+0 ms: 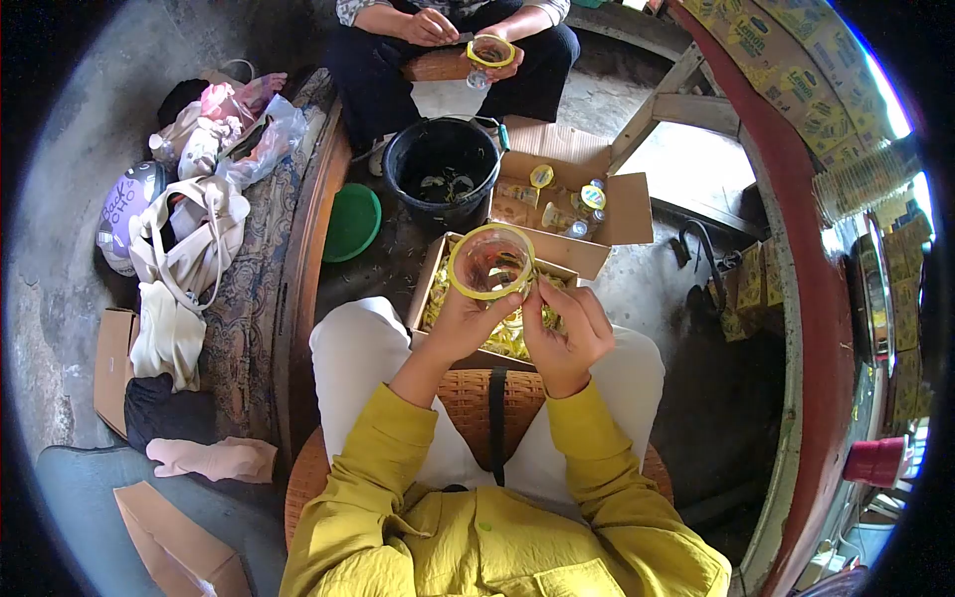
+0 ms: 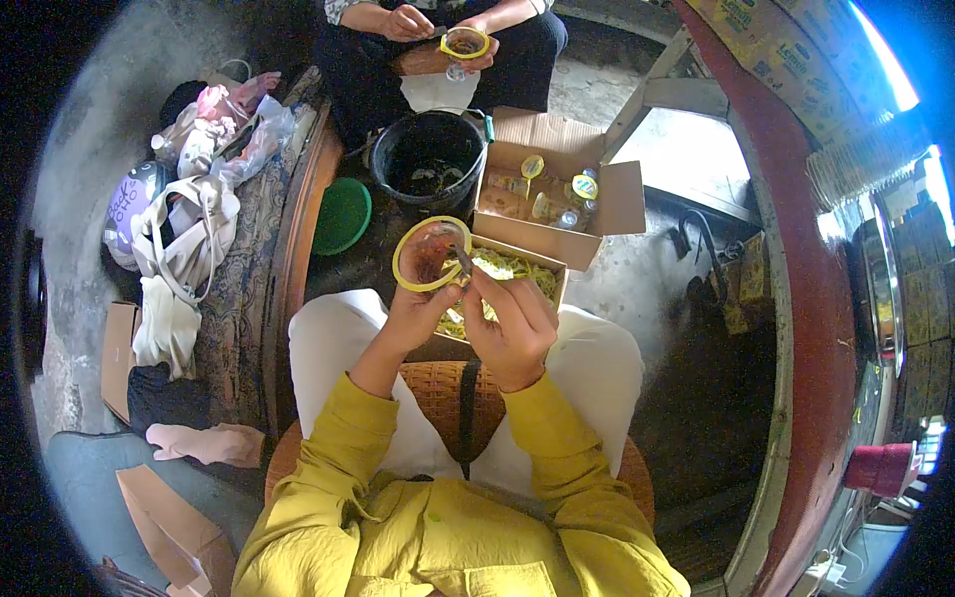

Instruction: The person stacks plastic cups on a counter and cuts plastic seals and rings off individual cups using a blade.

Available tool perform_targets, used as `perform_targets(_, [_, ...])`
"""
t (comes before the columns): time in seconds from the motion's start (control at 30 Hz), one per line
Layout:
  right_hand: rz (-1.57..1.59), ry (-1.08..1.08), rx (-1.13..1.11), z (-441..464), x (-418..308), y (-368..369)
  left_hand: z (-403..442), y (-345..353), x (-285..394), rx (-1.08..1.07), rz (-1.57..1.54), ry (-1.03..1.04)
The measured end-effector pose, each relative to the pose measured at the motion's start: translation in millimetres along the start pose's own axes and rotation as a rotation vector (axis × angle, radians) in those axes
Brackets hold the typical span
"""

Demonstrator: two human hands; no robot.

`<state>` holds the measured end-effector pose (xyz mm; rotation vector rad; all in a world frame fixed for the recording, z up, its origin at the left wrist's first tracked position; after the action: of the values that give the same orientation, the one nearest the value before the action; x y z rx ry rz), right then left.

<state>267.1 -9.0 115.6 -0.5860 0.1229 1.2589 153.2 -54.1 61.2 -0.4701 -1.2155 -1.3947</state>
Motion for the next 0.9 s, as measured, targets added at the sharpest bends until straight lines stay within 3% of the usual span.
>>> perform_targets(0.9, [-0.006, 0.076, 0.001, -0.1, 1.7, -0.8, -0.5, -7.0, -1.8, -0.037, 0.173, -0.024])
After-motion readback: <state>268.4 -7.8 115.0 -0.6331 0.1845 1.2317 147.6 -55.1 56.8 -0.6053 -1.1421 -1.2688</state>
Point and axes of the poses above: each hand's wrist, its own z-axis towards the middle knuckle, its own y-axis out of the palm, x = y × z, the point moved 2 cm from there along z, towards the middle knuckle, and after that the axes turned 8 degrees about -z, right-handed, at the moved point
